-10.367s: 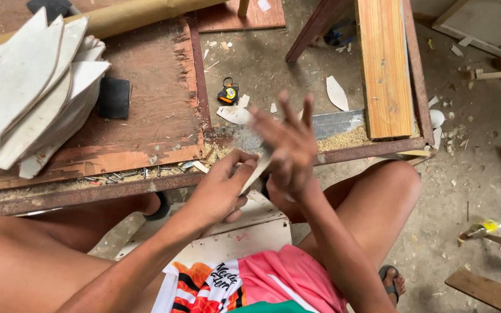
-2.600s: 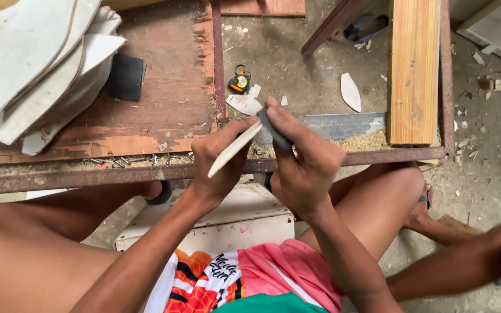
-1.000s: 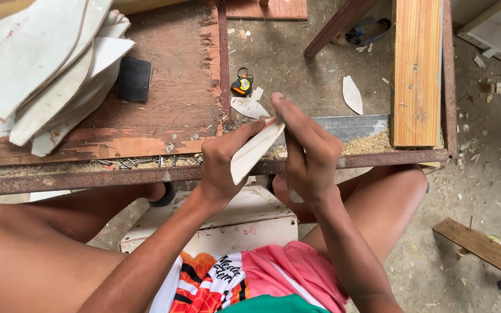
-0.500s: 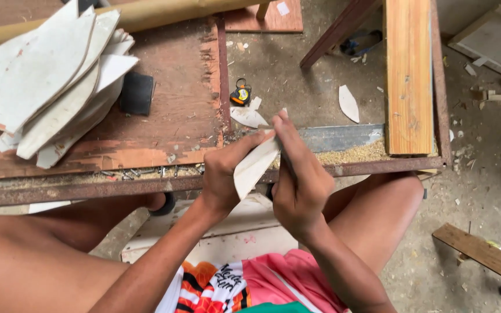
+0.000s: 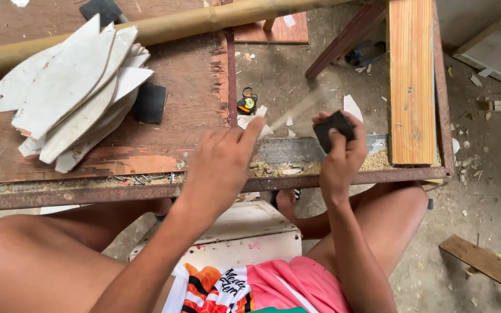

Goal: The person is manually sanding the edges of small white leaf-shaped components and then sanding a bamboo pole using a piece of sandpaper.

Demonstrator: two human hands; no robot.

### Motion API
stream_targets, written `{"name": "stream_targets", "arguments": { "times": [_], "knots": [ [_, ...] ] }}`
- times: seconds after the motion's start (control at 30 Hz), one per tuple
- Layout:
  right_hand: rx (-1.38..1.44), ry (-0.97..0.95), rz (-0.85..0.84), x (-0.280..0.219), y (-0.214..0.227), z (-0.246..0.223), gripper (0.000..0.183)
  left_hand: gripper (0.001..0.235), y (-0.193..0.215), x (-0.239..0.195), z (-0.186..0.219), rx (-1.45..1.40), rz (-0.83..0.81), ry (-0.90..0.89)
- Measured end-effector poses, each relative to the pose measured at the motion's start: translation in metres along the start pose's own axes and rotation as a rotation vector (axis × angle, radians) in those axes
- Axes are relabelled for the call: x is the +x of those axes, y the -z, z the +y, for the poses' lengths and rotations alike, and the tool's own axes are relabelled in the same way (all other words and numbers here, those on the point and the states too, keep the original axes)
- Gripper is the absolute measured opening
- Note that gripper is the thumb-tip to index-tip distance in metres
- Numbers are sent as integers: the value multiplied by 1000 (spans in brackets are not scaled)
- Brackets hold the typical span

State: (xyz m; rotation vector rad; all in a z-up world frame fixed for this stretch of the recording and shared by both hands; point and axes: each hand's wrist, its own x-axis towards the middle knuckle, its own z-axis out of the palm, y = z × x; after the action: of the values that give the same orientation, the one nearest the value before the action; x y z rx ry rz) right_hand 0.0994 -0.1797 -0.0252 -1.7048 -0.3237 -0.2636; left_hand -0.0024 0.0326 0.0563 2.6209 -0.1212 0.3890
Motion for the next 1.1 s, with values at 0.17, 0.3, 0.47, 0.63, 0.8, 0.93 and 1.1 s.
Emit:
{"name": "stream_targets", "arguments": {
  "times": [0.17, 0.3, 0.47, 0.63, 0.8, 0.93, 1.1],
  "knots": [
    [381, -278, 136, 13, -1, -1, 26, 29, 26, -3, -6, 429, -268, -13],
    [467, -382, 176, 17, 0, 2, 26, 34, 58, 38, -16, 110, -805, 256],
    [453, -464, 261, 20, -5, -13, 21, 55, 13, 115, -103, 431, -390, 224],
    [368, -427, 211, 18, -6, -14, 19, 76, -55, 154, -170, 666, 23, 60],
    [418, -440, 273, 20, -9, -23, 17, 48, -63, 162, -175, 634, 70, 127],
    [472, -270, 285, 15, -5, -7, 26, 50, -51, 168, -190, 578, -7, 30],
    [450, -287, 276, 15, -4, -6, 26, 56, -21, 188, -202, 596, -50, -8]
  ]
}}
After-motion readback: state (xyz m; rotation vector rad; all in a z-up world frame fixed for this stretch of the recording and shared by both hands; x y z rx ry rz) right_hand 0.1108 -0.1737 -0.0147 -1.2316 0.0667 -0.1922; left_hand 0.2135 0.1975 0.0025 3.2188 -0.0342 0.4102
